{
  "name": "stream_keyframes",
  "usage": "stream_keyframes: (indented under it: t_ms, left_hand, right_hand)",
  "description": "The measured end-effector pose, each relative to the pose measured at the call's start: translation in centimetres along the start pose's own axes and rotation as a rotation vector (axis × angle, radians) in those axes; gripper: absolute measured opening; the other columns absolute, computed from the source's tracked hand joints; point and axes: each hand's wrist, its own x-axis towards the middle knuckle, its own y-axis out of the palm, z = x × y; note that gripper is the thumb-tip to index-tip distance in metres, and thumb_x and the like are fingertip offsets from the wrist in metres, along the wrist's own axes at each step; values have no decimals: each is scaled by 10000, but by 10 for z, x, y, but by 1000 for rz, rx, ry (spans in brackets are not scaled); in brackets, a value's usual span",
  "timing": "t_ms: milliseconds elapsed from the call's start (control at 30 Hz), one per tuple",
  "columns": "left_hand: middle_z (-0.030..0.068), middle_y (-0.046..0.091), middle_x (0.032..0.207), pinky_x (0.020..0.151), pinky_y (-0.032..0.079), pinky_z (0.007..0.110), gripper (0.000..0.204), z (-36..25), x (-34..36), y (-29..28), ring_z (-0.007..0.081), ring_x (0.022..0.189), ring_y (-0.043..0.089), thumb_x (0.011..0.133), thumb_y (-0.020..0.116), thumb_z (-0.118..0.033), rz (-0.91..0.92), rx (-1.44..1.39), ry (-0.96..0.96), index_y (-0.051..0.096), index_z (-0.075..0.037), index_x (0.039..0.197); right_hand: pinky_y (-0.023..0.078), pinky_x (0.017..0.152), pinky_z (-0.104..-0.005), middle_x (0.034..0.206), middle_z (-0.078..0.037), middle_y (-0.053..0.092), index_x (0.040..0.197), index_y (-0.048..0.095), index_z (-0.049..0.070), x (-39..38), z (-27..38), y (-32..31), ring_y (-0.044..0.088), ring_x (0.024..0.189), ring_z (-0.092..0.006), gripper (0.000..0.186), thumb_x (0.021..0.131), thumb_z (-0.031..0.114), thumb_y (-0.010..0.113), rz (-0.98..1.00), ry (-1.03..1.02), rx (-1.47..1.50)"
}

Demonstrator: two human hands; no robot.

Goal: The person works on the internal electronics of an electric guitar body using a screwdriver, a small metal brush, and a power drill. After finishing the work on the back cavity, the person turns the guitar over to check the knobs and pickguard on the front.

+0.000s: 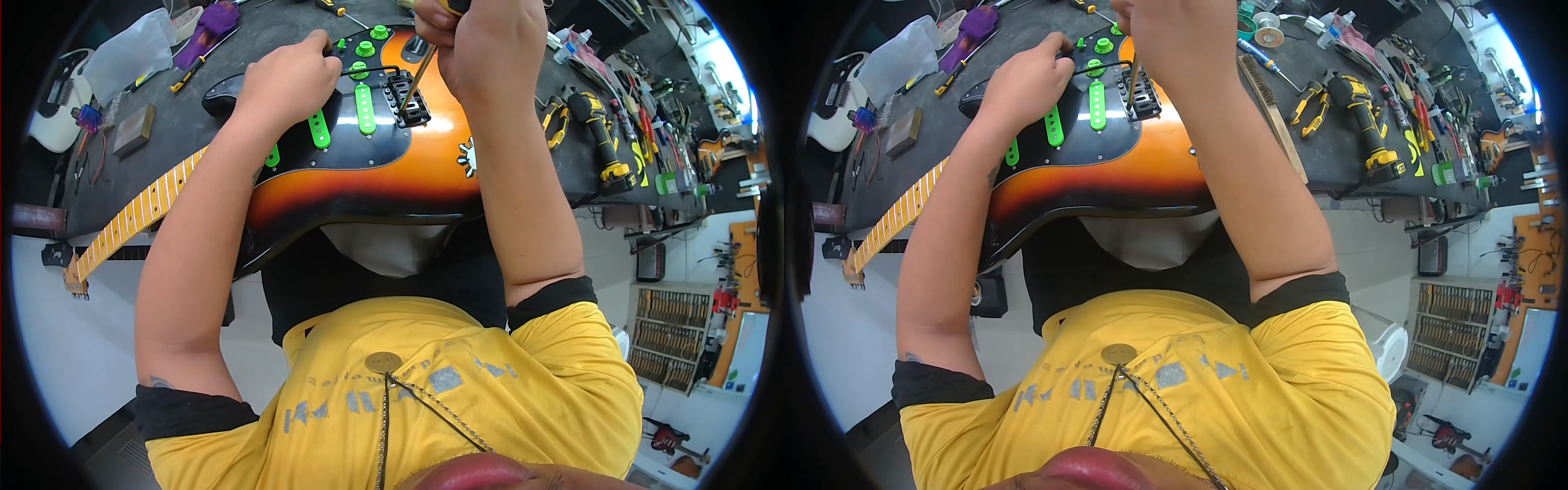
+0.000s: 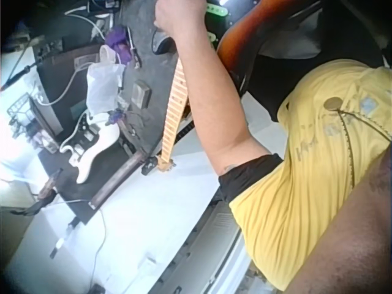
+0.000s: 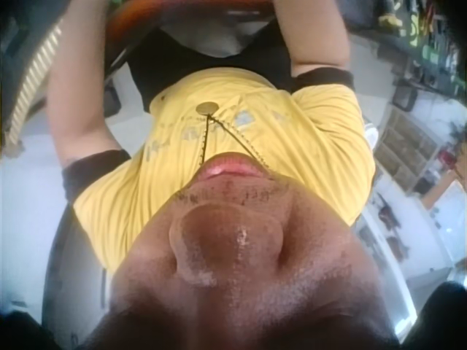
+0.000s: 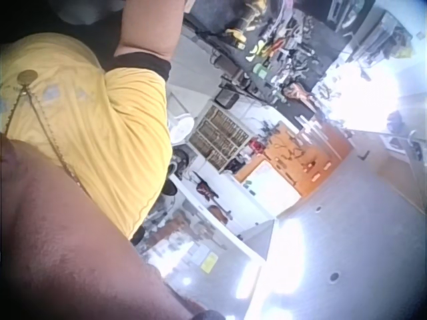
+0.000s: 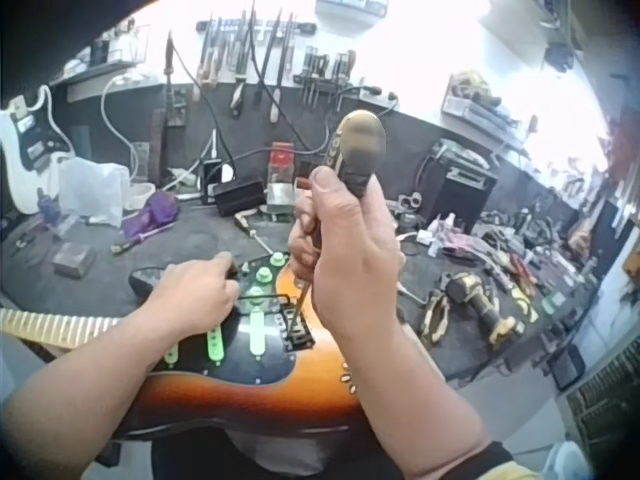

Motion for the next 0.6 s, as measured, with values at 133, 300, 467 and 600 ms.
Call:
stream_keyframes:
  t_ms: [133,300,467,600]
  left_hand:
    - [246,722,1078,917,512,541,386,4,1,3,456,1042,668,945,503,-276,-3,0,-3,617,-123,1280]
    - [244,722,1087,919,512,539,384,2,0,0,454,1048,669,945,505,-279,-6,-5,-6,617,-126,1279]
    - [233,725,1097,924,513,532,393,4,2,3,447,1057,669,944,512,-278,-11,-5,-5,615,-127,1292]
    - [237,724,1094,923,515,531,397,3,1,3,444,1057,670,943,514,-277,-25,-3,-5,616,-127,1297]
  right_hand:
    - [320,468,-230,786,6,503,1063,490,96,-3,-5,2,422,556,-62,202,1057,273,587,23,-7,-45]
    - [318,475,-228,791,9,508,1065,503,80,-4,-1,2,417,554,-61,200,1059,262,585,-2,-15,-8]
    - [321,481,-228,796,9,513,1088,518,62,-7,0,2,414,554,-61,198,1063,249,580,-8,-28,-28]
    - [330,490,-224,796,13,510,1098,520,61,-9,-1,0,427,573,-56,206,1069,256,581,38,-65,-8]
